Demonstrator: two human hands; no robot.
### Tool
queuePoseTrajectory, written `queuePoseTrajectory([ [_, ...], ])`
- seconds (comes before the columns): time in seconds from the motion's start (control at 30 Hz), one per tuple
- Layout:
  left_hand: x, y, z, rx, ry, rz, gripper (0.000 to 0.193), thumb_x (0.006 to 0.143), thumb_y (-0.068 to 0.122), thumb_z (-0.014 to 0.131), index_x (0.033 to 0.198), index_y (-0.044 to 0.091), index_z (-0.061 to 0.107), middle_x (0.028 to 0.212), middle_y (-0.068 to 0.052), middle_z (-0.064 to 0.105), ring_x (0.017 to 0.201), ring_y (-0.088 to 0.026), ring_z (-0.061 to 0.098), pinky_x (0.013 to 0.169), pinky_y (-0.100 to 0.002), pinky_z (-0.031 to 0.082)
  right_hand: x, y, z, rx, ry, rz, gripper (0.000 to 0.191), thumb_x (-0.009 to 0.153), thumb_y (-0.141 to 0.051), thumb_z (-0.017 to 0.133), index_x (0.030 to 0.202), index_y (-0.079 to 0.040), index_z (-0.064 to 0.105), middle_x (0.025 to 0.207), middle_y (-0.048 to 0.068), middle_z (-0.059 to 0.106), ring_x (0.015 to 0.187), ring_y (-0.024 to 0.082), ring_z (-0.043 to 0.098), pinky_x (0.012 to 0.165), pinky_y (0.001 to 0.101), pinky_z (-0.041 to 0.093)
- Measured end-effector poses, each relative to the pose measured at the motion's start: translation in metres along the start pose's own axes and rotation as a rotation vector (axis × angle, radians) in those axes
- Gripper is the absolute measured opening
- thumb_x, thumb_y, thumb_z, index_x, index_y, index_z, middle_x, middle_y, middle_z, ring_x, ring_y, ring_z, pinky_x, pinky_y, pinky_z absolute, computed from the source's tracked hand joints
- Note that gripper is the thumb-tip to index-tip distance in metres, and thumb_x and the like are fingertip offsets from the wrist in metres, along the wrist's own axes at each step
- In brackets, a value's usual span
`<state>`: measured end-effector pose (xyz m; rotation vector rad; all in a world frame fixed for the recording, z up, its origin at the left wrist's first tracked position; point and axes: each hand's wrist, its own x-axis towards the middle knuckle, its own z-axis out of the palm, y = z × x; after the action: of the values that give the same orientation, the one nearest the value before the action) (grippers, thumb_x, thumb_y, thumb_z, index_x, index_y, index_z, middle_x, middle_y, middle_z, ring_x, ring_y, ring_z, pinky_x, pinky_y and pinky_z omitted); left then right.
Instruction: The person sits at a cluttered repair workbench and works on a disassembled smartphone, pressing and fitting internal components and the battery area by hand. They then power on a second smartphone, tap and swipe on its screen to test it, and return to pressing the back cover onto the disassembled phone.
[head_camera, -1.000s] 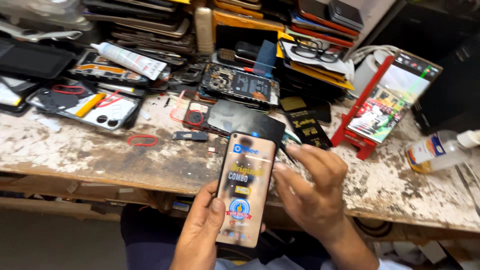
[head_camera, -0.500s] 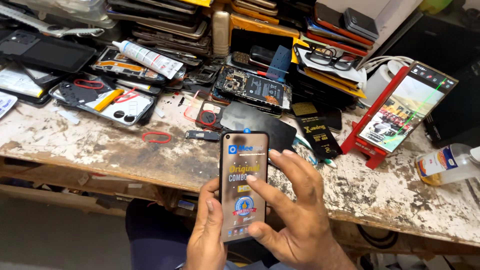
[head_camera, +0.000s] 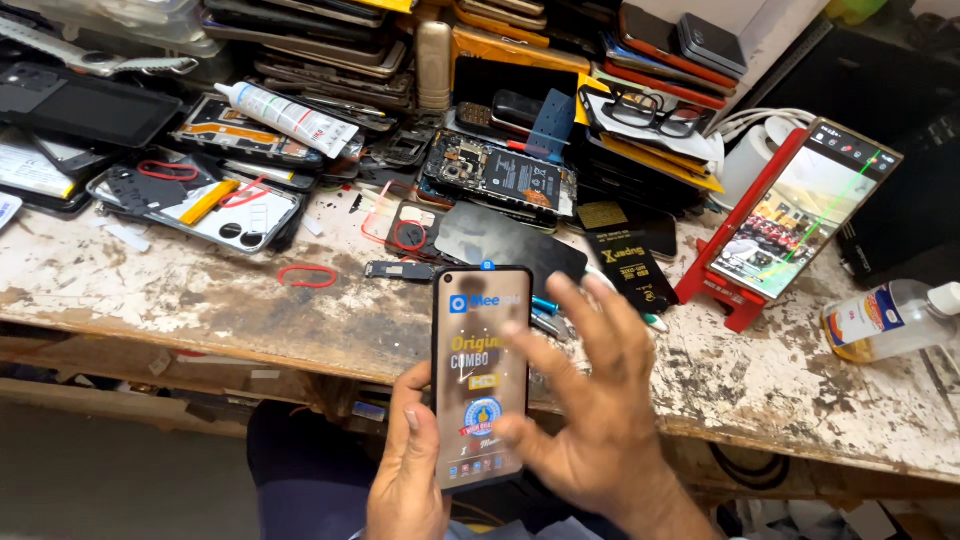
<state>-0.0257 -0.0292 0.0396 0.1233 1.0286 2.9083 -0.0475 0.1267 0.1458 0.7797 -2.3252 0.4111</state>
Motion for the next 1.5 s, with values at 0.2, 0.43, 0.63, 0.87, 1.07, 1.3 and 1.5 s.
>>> queuePoseTrajectory([
  [0.2, -0.001, 0.003, 0.004, 0.019, 0.109, 0.030, 0.068, 0.103, 0.046, 0.038, 0.147, -0.005, 0.037, 0.132, -0.024, 0.062, 0.120, -0.028, 0.067, 0.099, -0.044, 0.055, -0.016, 0.010, 0.000, 0.283, 0.069, 0.161, 0.056, 0.101, -0.051, 0.058, 0.138, -0.009, 0.060, 0.155, 0.017, 0.049, 0.147, 0.034, 0.045, 0.124, 0.0472, 0.035],
  [0.43, 0.008, 0.019, -0.001, -0.042, 0.068, 0.103, 0.065, 0.102, 0.048, 0.040, 0.145, 0.001, 0.031, 0.127, -0.028, 0.062, 0.098, -0.043, 0.074, 0.085, -0.055, 0.062, -0.050, 0.003, 0.023, 0.977, -0.022, 0.729, 0.032, 0.097, -0.012, 0.063, 0.127, 0.000, 0.067, 0.117, 0.012, 0.071, 0.106, 0.017, 0.068, 0.093, 0.0300, 0.054],
  [0.63, 0.011, 0.060, -0.015, -0.073, 0.003, 0.148, 0.090, 0.101, 0.069, 0.030, 0.161, 0.002, 0.031, 0.140, -0.033, 0.055, 0.104, -0.044, 0.068, 0.085, -0.056, 0.058, -0.033, 0.021, 0.020, 0.594, -0.057, 0.662, 0.019, 0.092, -0.013, 0.069, 0.107, -0.003, 0.076, 0.103, 0.006, 0.074, 0.089, 0.011, 0.072, 0.076, 0.0255, 0.058],
  [0.87, 0.010, 0.079, -0.023, -0.141, 0.003, 0.130, 0.092, 0.101, 0.072, 0.025, 0.165, 0.005, 0.028, 0.144, -0.039, 0.051, 0.114, -0.046, 0.062, 0.092, -0.057, 0.053, 0.021, 0.029, 0.032, 0.331, -0.131, 0.295, 0.014, 0.091, -0.016, 0.073, 0.101, -0.007, 0.077, 0.094, 0.005, 0.070, 0.089, 0.018, 0.069, 0.079, 0.0326, 0.054],
  [1.07, 0.018, 0.086, -0.015, -0.099, 0.106, 0.062, 0.080, 0.100, 0.060, 0.024, 0.158, 0.005, 0.031, 0.147, -0.022, 0.051, 0.123, -0.045, 0.060, 0.090, -0.061, 0.053, 0.061, 0.032, 0.062, 0.202, -0.282, 0.158, 0.017, 0.090, -0.023, 0.073, 0.099, -0.011, 0.078, 0.092, 0.006, 0.065, 0.094, 0.025, 0.062, 0.083, 0.0394, 0.051],
  [1.3, 0.022, 0.091, -0.017, 0.023, 0.227, 0.069, 0.069, 0.102, 0.056, 0.024, 0.139, 0.001, 0.043, 0.128, -0.023, 0.064, 0.108, -0.039, 0.068, 0.085, -0.053, 0.062, 0.073, 0.033, 0.077, 0.129, -0.387, 0.139, 0.018, 0.087, -0.024, 0.073, 0.098, -0.012, 0.079, 0.096, 0.006, 0.065, 0.098, 0.026, 0.060, 0.086, 0.0407, 0.050],
  [1.5, 0.024, 0.083, -0.033, 0.172, 0.235, 0.179, 0.058, 0.105, 0.047, 0.035, 0.138, 0.000, 0.045, 0.118, -0.021, 0.067, 0.095, -0.032, 0.073, 0.076, -0.045, 0.062, 0.078, 0.039, 0.077, 0.130, -0.479, 0.100, 0.016, 0.087, -0.024, 0.073, 0.095, -0.011, 0.076, 0.096, 0.006, 0.065, 0.100, 0.027, 0.060, 0.088, 0.0411, 0.049],
])
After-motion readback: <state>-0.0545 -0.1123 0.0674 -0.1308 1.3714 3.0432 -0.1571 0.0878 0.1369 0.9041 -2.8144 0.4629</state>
